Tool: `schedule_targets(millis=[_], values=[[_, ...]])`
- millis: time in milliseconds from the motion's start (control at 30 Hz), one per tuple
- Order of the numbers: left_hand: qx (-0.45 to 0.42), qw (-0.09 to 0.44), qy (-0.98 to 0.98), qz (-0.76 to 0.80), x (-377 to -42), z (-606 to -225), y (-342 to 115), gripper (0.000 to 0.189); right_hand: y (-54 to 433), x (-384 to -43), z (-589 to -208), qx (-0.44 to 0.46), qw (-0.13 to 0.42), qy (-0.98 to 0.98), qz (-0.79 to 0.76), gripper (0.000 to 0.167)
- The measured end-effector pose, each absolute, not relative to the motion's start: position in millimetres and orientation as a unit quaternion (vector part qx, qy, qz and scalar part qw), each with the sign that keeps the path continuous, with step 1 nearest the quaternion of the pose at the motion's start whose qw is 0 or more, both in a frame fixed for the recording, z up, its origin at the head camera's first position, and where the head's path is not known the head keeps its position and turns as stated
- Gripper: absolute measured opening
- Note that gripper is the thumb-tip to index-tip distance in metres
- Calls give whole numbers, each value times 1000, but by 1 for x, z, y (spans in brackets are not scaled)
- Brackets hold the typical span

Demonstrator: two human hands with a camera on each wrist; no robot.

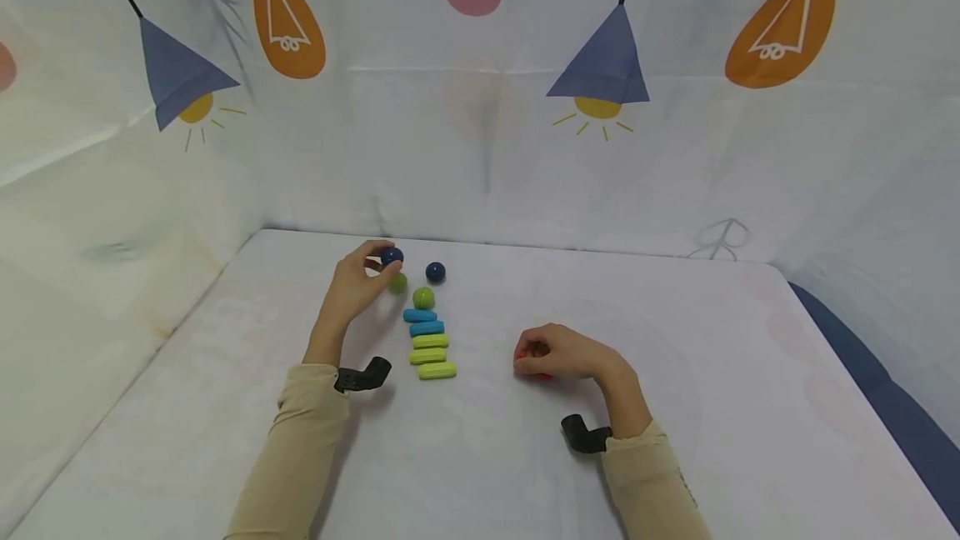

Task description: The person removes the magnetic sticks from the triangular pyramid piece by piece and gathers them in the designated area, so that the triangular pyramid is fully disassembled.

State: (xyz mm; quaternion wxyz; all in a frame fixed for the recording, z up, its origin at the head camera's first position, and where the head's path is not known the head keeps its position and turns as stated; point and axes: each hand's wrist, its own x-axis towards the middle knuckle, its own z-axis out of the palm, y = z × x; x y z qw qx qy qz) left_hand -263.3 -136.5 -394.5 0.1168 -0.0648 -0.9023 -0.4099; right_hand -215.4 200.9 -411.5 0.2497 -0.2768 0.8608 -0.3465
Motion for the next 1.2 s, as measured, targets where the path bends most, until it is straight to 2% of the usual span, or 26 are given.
schedule_targets(millis=[133,267,733,1200], values=[[1,99,-896,-432,-265,-402,-141,42,200,-215,-411,-275,250,861,-346,13],[23,63,-895,-441,-269,-411,-143,44,201,-215,-413,-278,244,864,-342,13],[34,15,-914,-403,-274,-425,-143,45,200,-217,-416,-284,241,863,-342,14],[21,18,-923,-384,-274,-427,-139,44,199,-216,-414,-277,241,866,-341,13]])
